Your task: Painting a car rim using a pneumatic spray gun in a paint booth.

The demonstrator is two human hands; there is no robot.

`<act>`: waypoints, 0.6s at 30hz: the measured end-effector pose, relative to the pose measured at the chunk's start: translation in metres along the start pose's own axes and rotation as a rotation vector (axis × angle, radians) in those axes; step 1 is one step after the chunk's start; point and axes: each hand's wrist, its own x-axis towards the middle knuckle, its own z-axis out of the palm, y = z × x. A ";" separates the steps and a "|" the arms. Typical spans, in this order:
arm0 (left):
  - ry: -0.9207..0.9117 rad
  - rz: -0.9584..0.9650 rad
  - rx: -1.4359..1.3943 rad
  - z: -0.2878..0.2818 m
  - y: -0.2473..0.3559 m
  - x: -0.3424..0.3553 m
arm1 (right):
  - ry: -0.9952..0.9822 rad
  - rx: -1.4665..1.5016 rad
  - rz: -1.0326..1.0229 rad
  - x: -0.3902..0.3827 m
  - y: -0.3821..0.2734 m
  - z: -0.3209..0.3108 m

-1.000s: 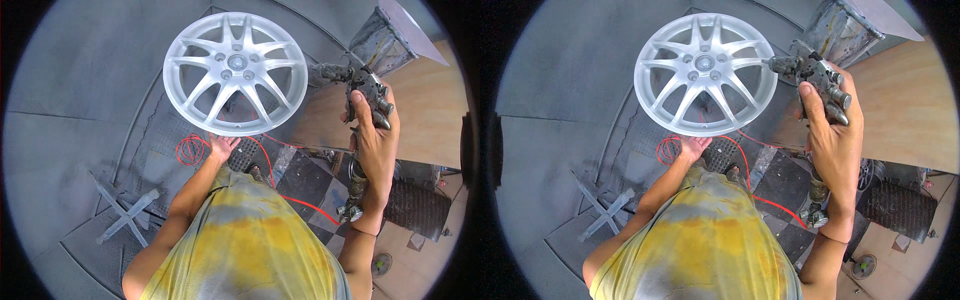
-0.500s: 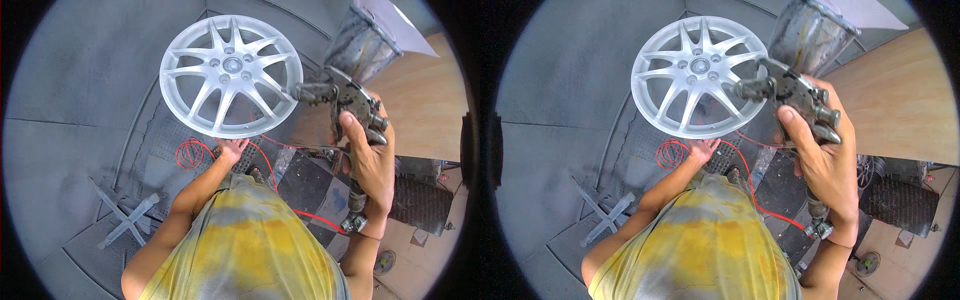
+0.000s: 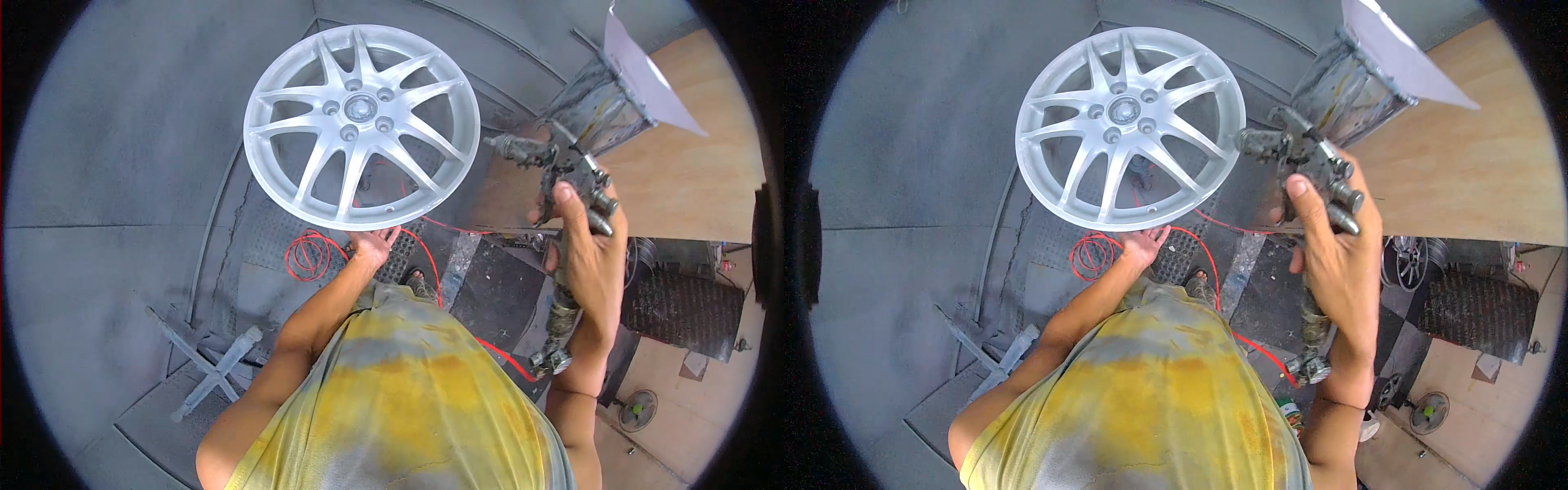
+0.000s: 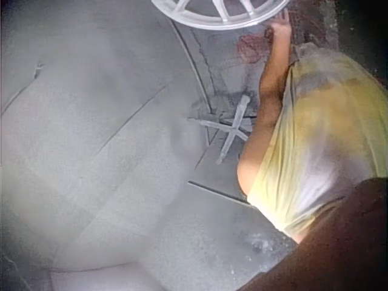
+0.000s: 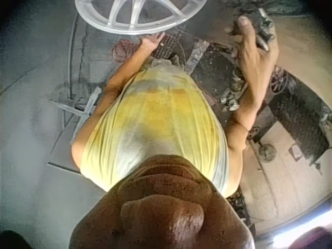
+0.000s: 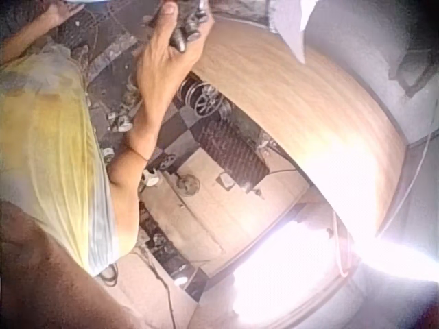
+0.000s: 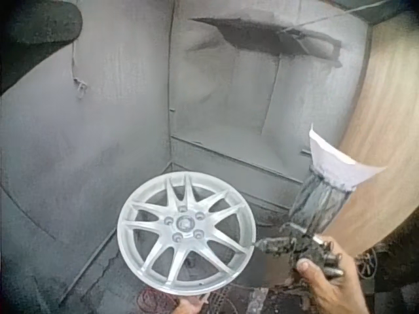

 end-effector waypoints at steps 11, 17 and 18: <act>-0.022 0.022 0.034 0.008 -0.006 0.001 | -0.080 0.144 -0.012 -0.010 0.042 0.021; -0.028 0.021 0.025 0.008 -0.008 0.002 | -0.114 0.084 0.008 -0.014 0.037 0.017; -0.004 -0.001 -0.001 0.007 -0.008 0.003 | -0.082 0.064 0.007 -0.015 0.036 0.015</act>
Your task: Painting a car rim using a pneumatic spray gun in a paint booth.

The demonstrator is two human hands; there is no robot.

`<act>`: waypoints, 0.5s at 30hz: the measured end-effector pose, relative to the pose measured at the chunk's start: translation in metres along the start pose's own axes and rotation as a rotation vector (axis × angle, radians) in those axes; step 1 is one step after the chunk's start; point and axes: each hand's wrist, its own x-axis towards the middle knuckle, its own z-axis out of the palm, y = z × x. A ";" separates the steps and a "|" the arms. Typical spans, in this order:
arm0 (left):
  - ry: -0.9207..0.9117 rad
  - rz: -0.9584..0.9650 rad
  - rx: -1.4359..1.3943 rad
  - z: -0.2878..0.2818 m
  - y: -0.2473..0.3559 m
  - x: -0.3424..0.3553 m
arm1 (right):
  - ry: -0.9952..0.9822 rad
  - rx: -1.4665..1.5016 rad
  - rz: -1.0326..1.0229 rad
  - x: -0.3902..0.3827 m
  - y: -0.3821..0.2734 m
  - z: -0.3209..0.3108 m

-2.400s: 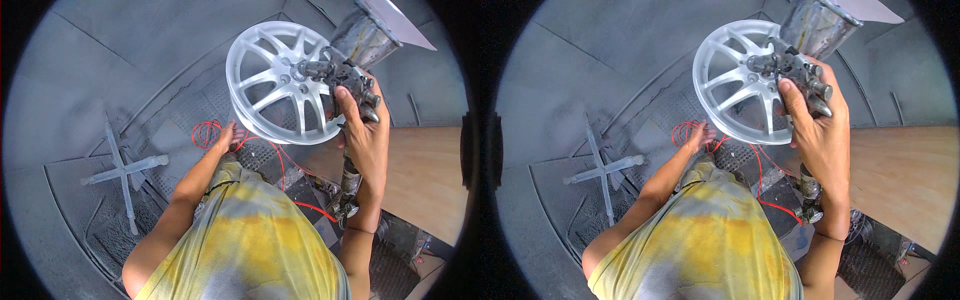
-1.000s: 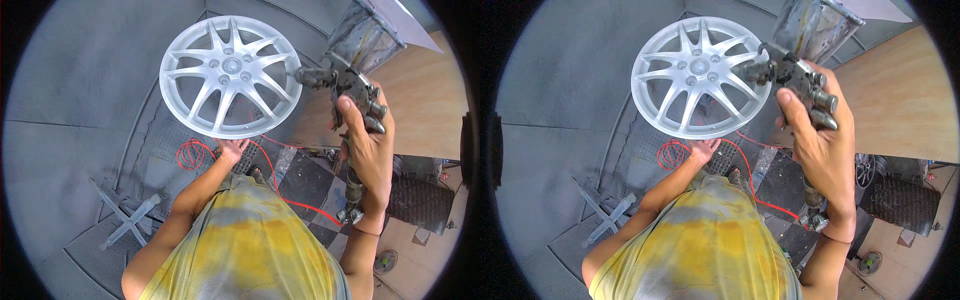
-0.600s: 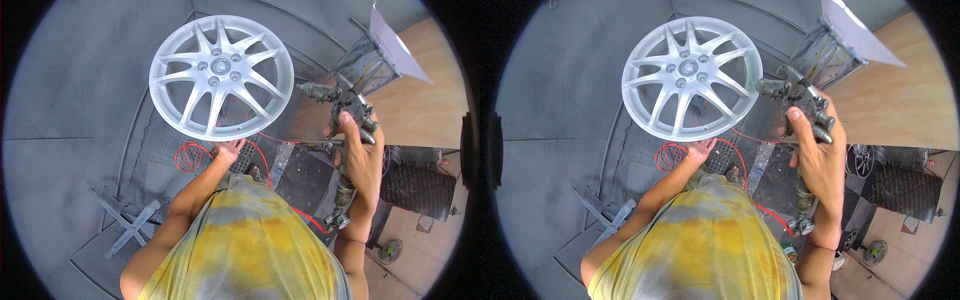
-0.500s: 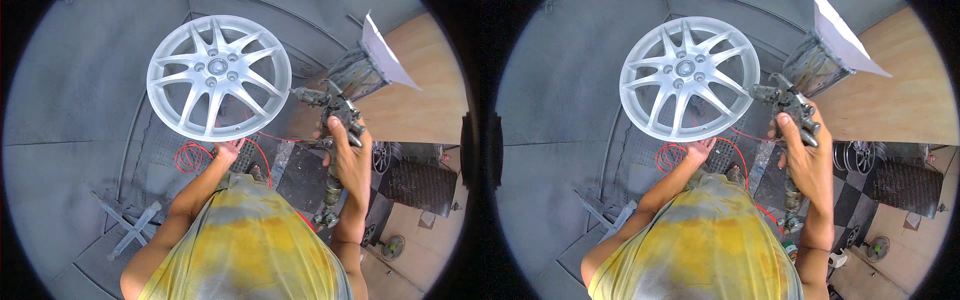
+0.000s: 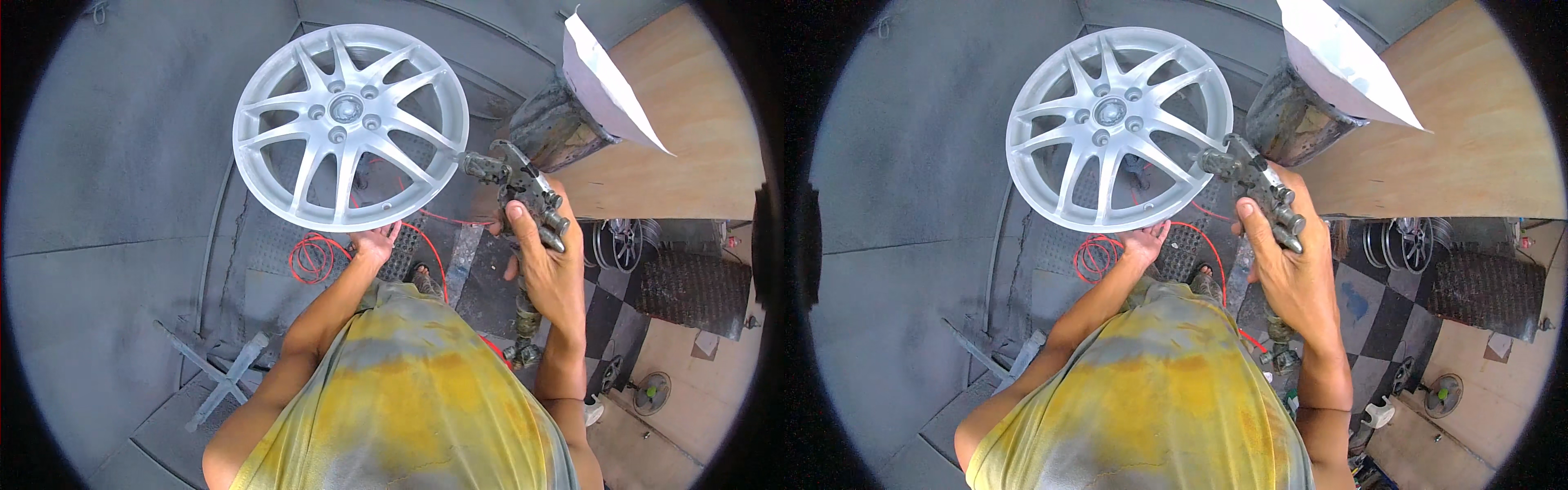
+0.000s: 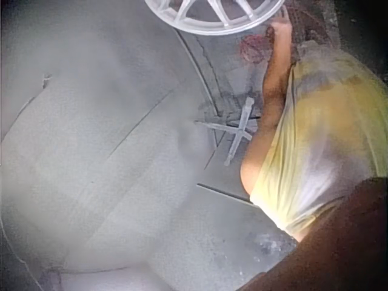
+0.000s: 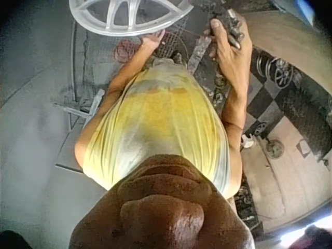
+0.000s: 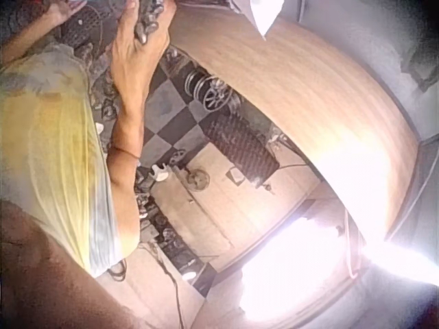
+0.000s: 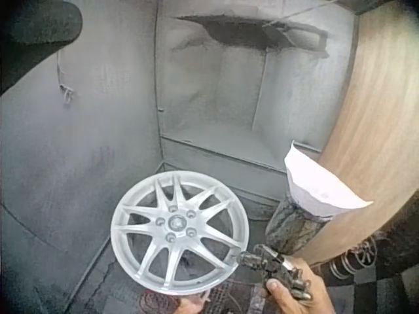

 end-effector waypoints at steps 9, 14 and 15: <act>-0.033 -0.007 0.054 -0.019 0.010 0.007 | 0.003 -0.143 0.012 0.010 -0.005 -0.028; -0.061 0.034 0.196 -0.037 0.038 0.007 | -0.019 -0.029 0.030 -0.002 -0.011 -0.029; -0.031 0.001 0.196 -0.041 0.047 0.008 | -0.031 -0.036 0.038 -0.004 -0.013 -0.030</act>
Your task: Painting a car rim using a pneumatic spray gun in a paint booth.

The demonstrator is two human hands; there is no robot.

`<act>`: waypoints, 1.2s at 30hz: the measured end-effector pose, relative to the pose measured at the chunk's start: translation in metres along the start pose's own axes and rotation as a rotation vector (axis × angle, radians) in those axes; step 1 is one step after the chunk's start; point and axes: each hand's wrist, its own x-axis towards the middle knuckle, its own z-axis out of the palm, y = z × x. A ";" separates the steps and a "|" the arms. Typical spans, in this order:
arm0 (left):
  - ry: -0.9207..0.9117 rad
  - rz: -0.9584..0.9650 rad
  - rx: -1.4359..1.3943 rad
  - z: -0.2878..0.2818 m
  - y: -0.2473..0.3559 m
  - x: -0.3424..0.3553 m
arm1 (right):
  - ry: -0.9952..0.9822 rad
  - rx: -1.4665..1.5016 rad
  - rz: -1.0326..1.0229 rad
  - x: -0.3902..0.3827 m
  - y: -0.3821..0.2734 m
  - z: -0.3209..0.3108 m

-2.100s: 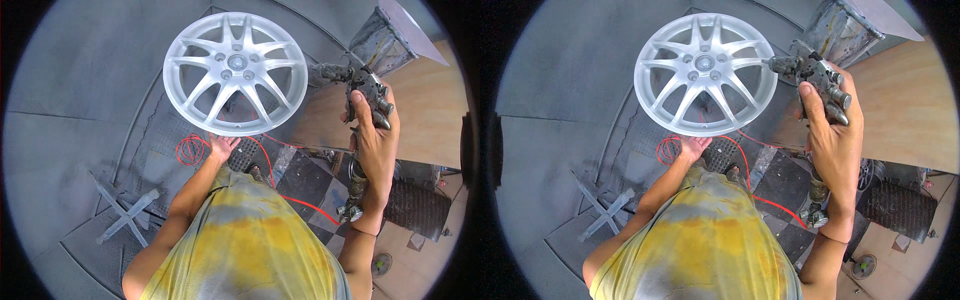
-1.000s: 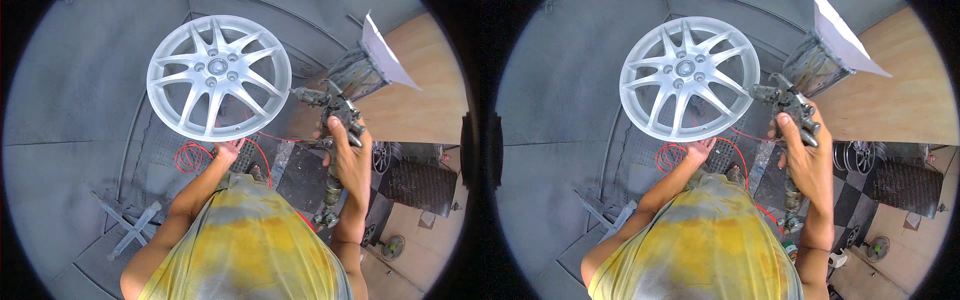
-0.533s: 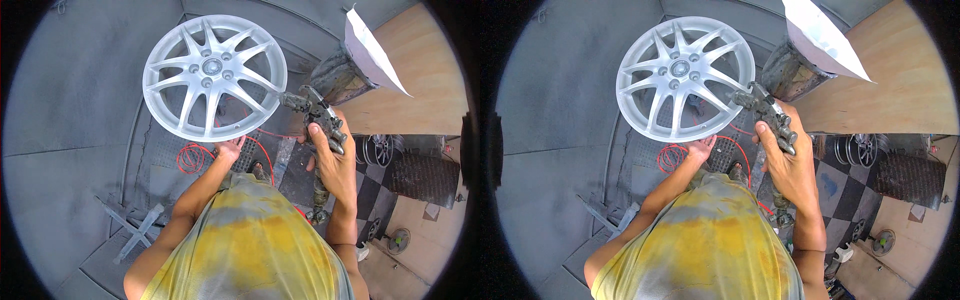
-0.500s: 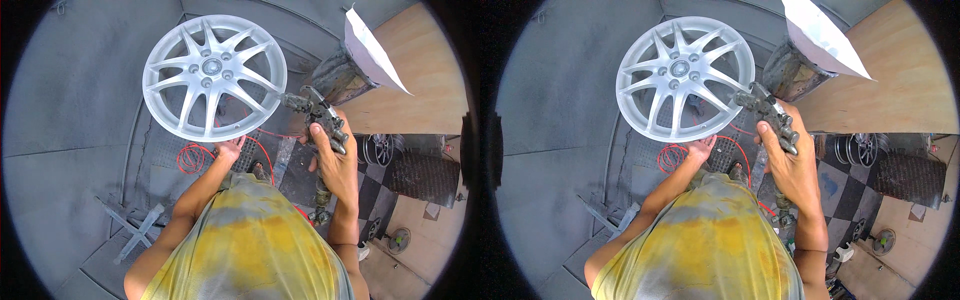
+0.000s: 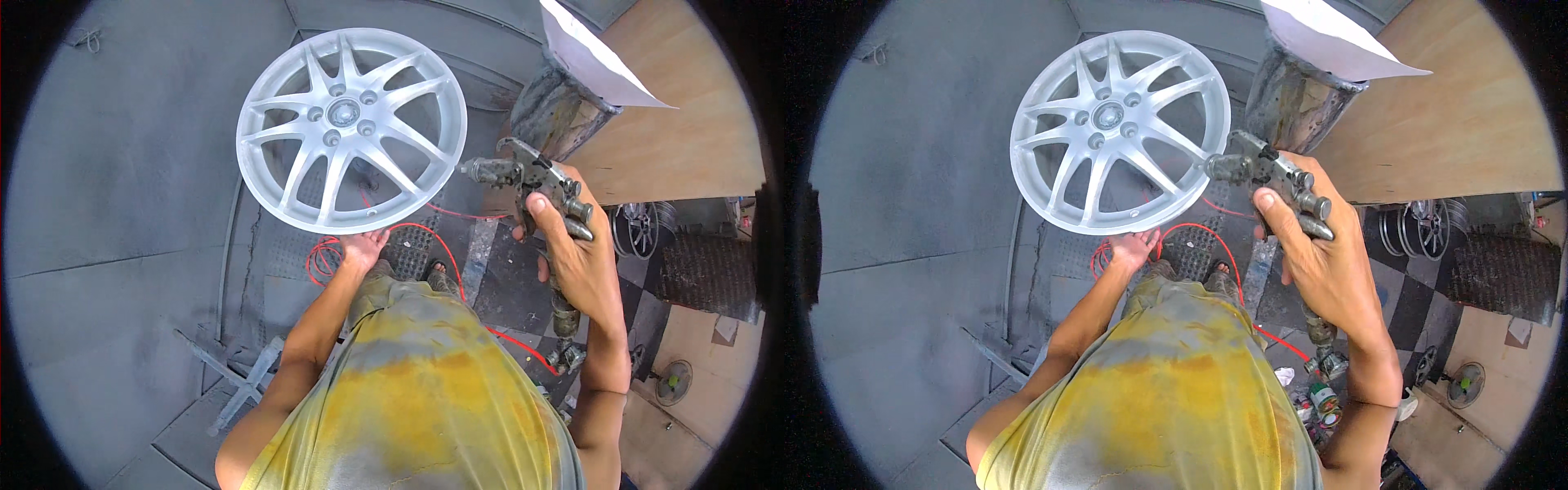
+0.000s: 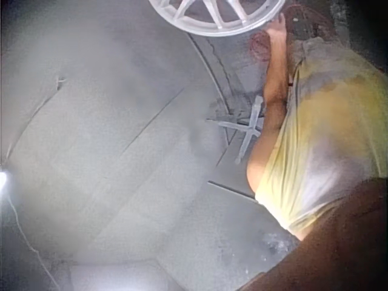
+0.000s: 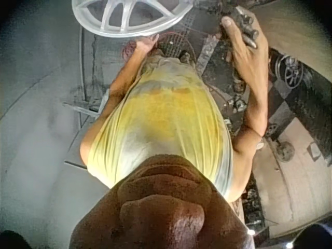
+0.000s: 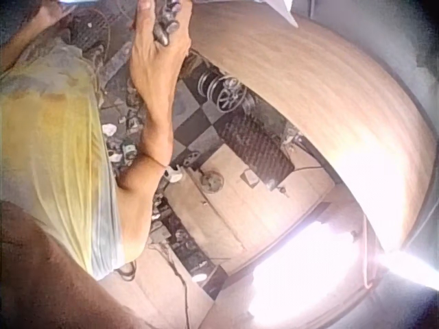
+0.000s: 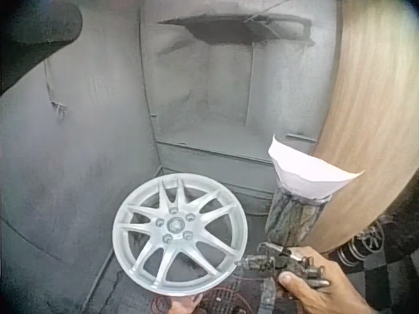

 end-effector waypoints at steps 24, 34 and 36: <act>0.008 0.020 0.280 -0.040 -0.004 -0.006 | -0.033 -0.087 -0.087 -0.003 0.010 0.005; 0.065 0.197 0.380 -0.041 0.022 -0.002 | 0.030 -0.116 -0.125 -0.004 0.005 0.002; 0.103 0.182 0.485 -0.051 0.047 0.004 | 0.047 -0.121 -0.155 -0.002 0.006 0.002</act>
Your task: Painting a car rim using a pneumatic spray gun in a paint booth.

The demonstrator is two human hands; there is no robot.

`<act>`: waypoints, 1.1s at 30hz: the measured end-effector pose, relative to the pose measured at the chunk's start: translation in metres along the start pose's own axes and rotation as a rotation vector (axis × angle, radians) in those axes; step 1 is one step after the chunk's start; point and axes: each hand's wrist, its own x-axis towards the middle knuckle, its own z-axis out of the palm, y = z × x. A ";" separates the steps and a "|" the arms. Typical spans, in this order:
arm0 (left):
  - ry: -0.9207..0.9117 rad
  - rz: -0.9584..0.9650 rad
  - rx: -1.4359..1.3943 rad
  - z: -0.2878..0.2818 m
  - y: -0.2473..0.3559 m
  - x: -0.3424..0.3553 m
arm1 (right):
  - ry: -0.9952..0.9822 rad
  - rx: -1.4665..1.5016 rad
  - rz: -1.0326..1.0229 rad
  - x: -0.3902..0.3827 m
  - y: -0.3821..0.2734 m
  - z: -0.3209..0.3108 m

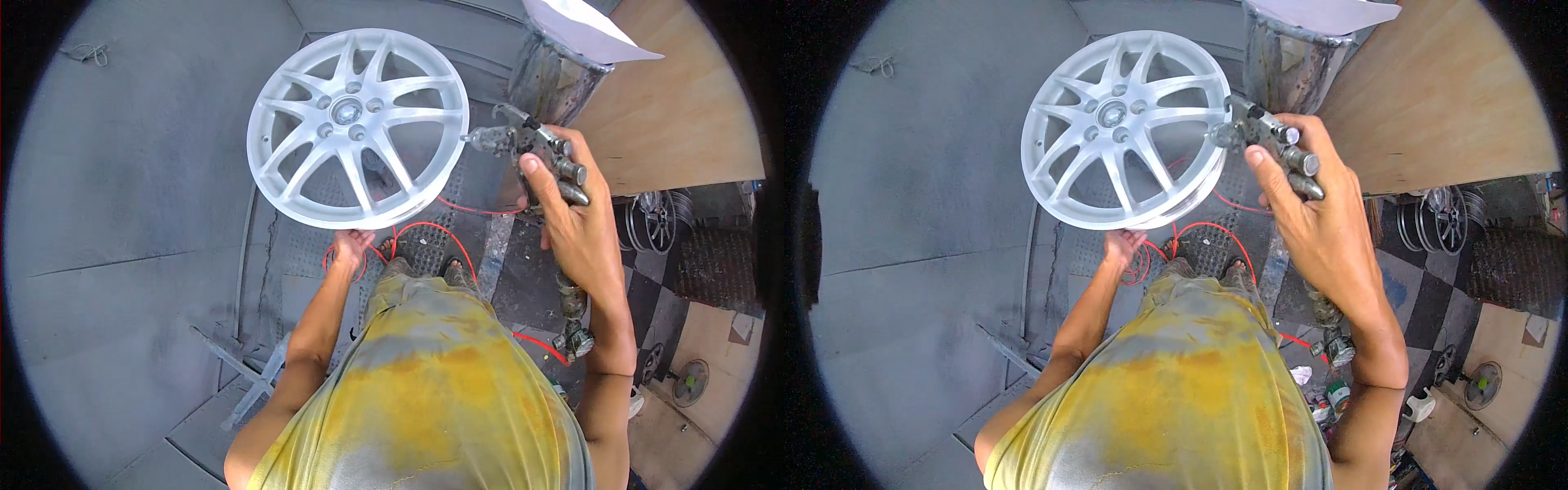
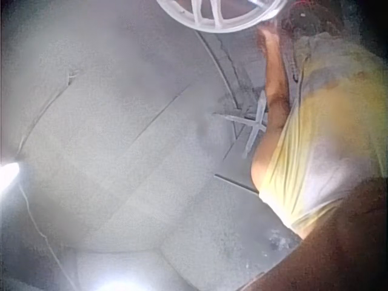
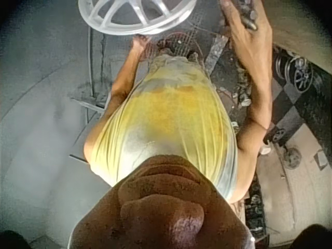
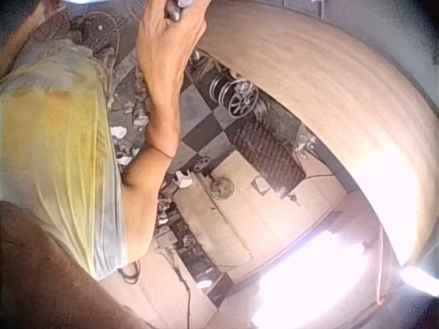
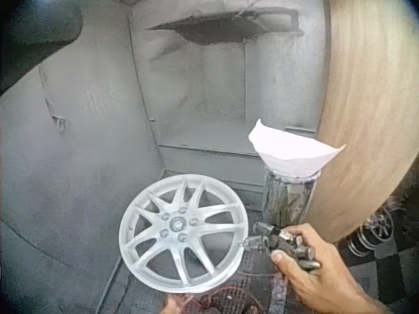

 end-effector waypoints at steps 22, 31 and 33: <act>-0.065 -0.033 -0.270 0.026 -0.023 -0.024 | 0.024 -0.005 0.035 0.005 -0.010 0.001; 0.103 0.047 -0.010 -0.041 0.032 0.042 | 0.039 0.061 0.077 0.003 -0.010 -0.002; 0.140 0.087 -0.011 -0.050 0.047 0.051 | 0.047 -0.038 0.103 0.003 -0.009 -0.003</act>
